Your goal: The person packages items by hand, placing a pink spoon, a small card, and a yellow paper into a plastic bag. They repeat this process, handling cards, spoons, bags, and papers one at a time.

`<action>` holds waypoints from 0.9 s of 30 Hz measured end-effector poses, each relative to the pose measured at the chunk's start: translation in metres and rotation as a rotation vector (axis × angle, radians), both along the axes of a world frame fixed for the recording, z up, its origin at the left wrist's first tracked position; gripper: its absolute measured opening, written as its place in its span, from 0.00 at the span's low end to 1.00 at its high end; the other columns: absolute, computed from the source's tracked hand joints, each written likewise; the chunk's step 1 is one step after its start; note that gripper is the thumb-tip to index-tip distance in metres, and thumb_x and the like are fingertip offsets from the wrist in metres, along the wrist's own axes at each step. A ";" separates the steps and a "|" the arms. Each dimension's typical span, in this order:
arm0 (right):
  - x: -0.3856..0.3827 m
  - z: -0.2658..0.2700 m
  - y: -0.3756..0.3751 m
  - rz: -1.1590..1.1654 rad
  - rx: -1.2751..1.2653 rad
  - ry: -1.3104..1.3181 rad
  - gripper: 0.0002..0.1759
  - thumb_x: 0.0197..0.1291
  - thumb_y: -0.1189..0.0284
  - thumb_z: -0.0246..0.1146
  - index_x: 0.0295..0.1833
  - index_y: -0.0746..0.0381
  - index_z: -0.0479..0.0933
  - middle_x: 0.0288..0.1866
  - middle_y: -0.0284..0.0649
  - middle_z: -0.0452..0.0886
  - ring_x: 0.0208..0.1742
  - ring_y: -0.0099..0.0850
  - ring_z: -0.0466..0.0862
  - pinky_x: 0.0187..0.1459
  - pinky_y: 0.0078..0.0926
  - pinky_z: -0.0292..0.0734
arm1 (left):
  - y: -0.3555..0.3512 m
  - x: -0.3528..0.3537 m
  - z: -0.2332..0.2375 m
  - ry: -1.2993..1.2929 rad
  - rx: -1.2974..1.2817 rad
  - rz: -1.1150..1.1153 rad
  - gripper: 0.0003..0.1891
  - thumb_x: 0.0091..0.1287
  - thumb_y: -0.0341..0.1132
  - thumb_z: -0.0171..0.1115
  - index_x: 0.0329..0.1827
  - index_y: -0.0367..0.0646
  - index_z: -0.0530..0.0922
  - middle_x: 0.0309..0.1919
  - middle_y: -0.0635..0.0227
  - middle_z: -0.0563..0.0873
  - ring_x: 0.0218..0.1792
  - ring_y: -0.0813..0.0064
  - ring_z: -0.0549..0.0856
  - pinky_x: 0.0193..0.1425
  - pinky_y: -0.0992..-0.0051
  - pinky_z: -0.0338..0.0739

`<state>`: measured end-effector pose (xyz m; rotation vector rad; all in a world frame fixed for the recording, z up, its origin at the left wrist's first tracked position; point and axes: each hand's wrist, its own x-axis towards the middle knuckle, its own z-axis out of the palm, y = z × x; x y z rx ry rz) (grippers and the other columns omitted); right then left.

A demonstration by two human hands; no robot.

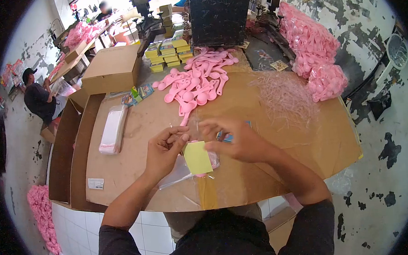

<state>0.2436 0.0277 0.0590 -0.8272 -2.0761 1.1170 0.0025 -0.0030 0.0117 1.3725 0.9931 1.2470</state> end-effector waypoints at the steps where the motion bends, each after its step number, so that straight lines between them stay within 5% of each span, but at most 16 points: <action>1: -0.009 -0.004 0.001 0.035 -0.096 0.064 0.17 0.68 0.69 0.71 0.59 0.64 0.80 0.50 0.37 0.85 0.50 0.24 0.83 0.52 0.26 0.79 | 0.000 -0.002 -0.002 0.002 0.000 -0.008 0.14 0.76 0.30 0.65 0.61 0.34 0.81 0.41 0.63 0.92 0.40 0.83 0.88 0.38 0.82 0.80; 3: -0.020 -0.017 0.007 0.108 -0.284 0.189 0.16 0.69 0.70 0.71 0.57 0.66 0.80 0.47 0.36 0.85 0.49 0.21 0.83 0.51 0.23 0.79 | 0.000 -0.004 -0.001 -0.015 -0.006 -0.019 0.14 0.77 0.31 0.65 0.61 0.34 0.81 0.41 0.64 0.92 0.40 0.83 0.88 0.38 0.82 0.81; 15: -0.004 -0.028 0.024 -0.008 -0.406 0.205 0.12 0.71 0.73 0.68 0.54 0.69 0.83 0.44 0.35 0.86 0.45 0.21 0.84 0.51 0.21 0.79 | 0.008 -0.010 -0.006 0.024 -0.093 -0.048 0.13 0.74 0.30 0.68 0.58 0.35 0.84 0.45 0.64 0.92 0.42 0.82 0.88 0.43 0.80 0.84; 27: 0.006 -0.033 0.032 0.088 -0.254 0.223 0.09 0.67 0.82 0.66 0.51 0.71 0.85 0.47 0.39 0.86 0.48 0.24 0.84 0.51 0.23 0.79 | 0.011 -0.016 -0.012 0.092 0.117 -0.065 0.12 0.71 0.22 0.66 0.57 0.32 0.85 0.47 0.63 0.91 0.46 0.80 0.89 0.53 0.78 0.84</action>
